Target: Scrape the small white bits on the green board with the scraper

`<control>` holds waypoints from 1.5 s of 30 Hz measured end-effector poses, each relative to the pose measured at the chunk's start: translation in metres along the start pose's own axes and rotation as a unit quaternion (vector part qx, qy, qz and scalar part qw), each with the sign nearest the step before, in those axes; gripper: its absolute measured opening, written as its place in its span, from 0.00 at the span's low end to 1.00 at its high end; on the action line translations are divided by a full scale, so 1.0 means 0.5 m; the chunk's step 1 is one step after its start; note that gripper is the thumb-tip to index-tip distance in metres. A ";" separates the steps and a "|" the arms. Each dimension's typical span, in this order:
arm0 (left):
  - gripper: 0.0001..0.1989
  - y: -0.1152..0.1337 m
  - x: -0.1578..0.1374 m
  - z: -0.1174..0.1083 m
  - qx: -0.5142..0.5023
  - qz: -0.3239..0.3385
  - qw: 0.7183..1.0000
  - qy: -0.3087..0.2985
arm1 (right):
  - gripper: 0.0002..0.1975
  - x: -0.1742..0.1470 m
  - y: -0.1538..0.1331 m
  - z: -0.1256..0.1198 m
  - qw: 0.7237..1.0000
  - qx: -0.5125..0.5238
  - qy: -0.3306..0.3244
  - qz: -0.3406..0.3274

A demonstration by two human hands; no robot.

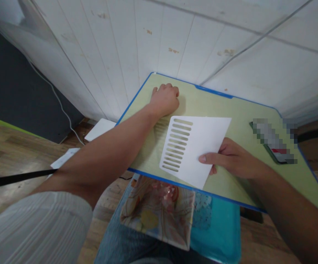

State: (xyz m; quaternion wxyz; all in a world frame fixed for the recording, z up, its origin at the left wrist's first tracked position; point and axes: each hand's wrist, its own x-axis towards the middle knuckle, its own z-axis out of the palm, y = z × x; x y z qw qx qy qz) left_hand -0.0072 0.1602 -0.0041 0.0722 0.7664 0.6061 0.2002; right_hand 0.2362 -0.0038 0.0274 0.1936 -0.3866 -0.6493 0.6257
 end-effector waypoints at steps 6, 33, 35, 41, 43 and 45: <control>0.26 -0.004 0.006 0.001 -0.001 0.003 1.000 -0.010 | 0.22 0.002 -0.003 -0.014 0.998 -0.023 0.053 -0.003; 0.23 0.005 0.001 -0.006 -0.009 -0.005 1.000 -0.008 | 0.25 -0.006 -0.014 -0.002 0.997 -0.041 0.065 -0.033; 0.24 0.004 0.000 -0.004 -0.005 -0.001 1.000 -0.004 | 0.25 -0.012 -0.016 -0.019 0.995 -0.054 0.076 -0.028; 0.25 -0.002 0.003 -0.011 -0.027 -0.023 0.999 -0.017 | 0.22 -0.026 -0.021 -0.020 0.998 -0.060 0.022 0.016; 0.27 -0.011 0.007 -0.018 -0.038 -0.040 0.998 -0.026 | 0.22 -0.027 -0.025 -0.002 0.998 -0.054 0.015 0.022; 0.29 -0.025 0.011 -0.024 -0.045 -0.054 0.997 -0.028 | 0.22 -0.029 -0.027 0.016 0.999 -0.046 0.017 0.021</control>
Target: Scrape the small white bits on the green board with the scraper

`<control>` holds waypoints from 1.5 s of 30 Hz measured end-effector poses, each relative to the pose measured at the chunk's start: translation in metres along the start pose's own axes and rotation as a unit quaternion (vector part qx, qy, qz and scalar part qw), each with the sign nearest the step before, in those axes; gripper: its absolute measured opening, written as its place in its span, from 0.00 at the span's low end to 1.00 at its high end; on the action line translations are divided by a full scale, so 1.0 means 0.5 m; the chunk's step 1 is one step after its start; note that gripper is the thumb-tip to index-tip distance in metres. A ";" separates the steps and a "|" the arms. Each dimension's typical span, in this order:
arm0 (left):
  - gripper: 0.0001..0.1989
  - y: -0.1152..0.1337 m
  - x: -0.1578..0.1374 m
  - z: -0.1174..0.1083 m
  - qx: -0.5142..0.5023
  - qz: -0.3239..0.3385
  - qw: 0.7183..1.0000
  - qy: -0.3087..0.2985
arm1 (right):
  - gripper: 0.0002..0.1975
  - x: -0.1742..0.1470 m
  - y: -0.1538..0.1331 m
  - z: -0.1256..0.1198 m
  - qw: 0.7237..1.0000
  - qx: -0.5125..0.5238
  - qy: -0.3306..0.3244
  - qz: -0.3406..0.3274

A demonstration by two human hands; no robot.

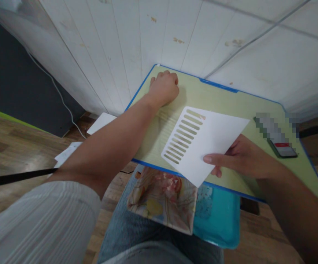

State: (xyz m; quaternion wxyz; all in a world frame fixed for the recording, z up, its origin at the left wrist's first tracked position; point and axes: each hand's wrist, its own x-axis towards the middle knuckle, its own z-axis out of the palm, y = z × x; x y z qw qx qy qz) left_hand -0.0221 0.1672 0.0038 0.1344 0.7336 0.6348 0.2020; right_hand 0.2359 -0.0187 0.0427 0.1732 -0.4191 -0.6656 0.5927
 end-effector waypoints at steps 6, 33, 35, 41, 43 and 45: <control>0.28 -0.036 0.019 0.007 -0.010 -0.003 0.999 0.042 | 0.24 -0.031 0.020 0.037 0.980 -0.037 0.194 -0.031; 0.31 -0.008 -0.004 0.018 -0.026 0.014 0.999 0.046 | 0.22 -0.078 0.042 0.096 0.931 -0.037 0.362 -0.001; 0.30 -0.010 -0.002 0.018 -0.028 0.019 0.998 0.050 | 0.24 -0.073 0.045 0.096 0.949 -0.038 0.313 0.017; 0.28 -0.016 0.004 0.025 -0.032 0.022 0.998 0.052 | 0.26 -0.075 0.053 0.096 0.961 -0.026 0.274 0.000; 0.28 -0.017 0.004 0.027 -0.033 0.025 0.998 0.056 | 0.25 -0.071 0.055 0.101 0.951 -0.041 0.308 0.001; 0.29 -0.016 0.001 0.025 -0.028 0.027 0.997 0.061 | 0.26 -0.069 0.057 0.113 0.949 -0.049 0.312 0.006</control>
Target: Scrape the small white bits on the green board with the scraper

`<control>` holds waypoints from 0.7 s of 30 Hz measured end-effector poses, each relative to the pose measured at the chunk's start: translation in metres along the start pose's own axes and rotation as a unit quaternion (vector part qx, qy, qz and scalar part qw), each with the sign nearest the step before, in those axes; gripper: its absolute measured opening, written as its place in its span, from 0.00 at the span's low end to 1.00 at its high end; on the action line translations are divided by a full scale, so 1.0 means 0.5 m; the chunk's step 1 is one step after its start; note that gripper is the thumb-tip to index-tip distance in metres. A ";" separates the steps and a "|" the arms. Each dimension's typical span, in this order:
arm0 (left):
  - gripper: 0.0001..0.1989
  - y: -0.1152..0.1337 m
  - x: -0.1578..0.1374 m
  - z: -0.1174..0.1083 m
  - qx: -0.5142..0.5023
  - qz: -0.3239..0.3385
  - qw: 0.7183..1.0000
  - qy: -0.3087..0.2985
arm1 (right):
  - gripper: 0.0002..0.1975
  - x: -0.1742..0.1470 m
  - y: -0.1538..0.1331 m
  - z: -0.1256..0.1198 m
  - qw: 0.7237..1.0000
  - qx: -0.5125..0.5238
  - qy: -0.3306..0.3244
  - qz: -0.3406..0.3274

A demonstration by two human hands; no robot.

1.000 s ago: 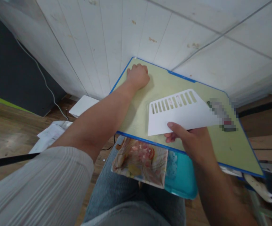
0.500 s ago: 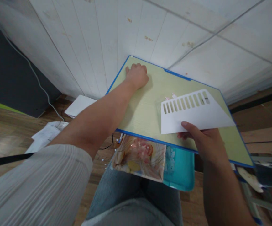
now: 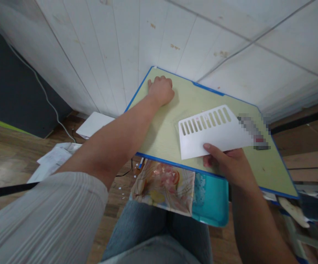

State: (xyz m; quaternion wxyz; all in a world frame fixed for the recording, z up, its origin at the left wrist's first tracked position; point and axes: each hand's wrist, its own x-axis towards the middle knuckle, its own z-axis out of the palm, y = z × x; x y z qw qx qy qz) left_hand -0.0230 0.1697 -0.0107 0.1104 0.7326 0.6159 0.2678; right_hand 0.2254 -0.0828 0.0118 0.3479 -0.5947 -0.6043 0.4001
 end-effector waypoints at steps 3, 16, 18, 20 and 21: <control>0.28 0.005 -0.008 -0.008 0.029 -0.006 1.000 -0.004 | 0.27 -0.013 0.010 0.005 0.999 0.035 -0.024 -0.007; 0.25 0.017 -0.017 -0.019 0.089 -0.001 0.996 -0.019 | 0.18 0.280 0.046 -0.237 0.985 0.046 0.158 0.047; 0.24 0.016 -0.018 -0.019 0.090 0.001 0.996 -0.019 | 0.18 0.316 0.039 -0.234 0.990 0.045 0.127 0.045; 0.24 0.014 -0.017 -0.018 0.091 0.003 0.996 -0.016 | 0.20 0.332 0.038 -0.227 0.993 0.037 0.109 0.021; 0.23 0.013 -0.017 -0.016 0.091 0.004 0.996 -0.014 | 0.21 0.336 0.040 -0.222 0.994 0.029 0.104 0.008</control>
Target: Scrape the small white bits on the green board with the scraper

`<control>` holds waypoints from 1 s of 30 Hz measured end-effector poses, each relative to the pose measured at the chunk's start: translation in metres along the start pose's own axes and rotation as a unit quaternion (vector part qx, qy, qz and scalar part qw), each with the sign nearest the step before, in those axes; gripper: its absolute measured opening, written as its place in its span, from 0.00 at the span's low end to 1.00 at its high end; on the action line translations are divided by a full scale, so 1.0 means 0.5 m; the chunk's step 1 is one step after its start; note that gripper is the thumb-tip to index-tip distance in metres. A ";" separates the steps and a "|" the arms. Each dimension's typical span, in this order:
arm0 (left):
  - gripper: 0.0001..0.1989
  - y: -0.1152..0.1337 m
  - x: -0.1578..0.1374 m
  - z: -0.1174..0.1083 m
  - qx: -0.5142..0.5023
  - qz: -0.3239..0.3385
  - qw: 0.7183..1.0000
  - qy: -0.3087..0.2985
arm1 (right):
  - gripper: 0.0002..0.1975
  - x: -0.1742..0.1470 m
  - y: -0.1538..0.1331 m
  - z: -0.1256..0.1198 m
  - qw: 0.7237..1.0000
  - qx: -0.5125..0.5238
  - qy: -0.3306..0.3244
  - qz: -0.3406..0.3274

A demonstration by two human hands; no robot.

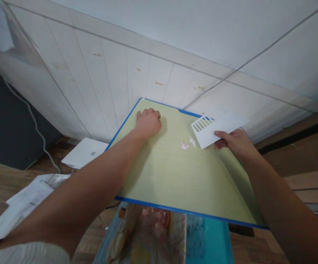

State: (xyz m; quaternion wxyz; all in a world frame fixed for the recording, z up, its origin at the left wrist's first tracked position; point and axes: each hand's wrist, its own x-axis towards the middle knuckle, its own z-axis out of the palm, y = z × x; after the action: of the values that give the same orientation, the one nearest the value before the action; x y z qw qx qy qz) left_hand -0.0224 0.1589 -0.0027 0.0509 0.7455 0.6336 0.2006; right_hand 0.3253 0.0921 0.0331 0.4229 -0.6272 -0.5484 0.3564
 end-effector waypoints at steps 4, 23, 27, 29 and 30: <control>0.22 -0.002 0.003 0.004 0.000 -0.003 1.000 0.010 | 0.23 0.008 0.018 0.027 0.999 -0.002 0.028 -0.038; 0.23 -0.001 0.005 0.006 -0.005 -0.003 1.000 0.010 | 0.27 -0.056 0.002 0.056 0.996 -0.029 0.005 -0.082; 0.23 -0.001 0.006 0.006 0.000 -0.005 1.000 0.007 | 0.25 -0.055 0.007 0.058 0.996 -0.035 0.015 -0.079; 0.24 -0.001 0.006 0.006 0.002 -0.005 1.000 0.005 | 0.24 -0.054 0.011 0.056 0.996 -0.030 0.014 -0.079; 0.24 -0.002 0.006 0.006 0.002 -0.005 1.000 0.004 | 0.23 -0.053 0.013 0.055 0.997 -0.027 0.010 -0.078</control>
State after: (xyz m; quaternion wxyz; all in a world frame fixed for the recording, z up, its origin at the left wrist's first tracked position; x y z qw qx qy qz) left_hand -0.0217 0.1625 -0.0051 0.0474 0.7416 0.6379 0.2020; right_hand 0.2990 0.0694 0.0162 0.4378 -0.5975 -0.6006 0.3010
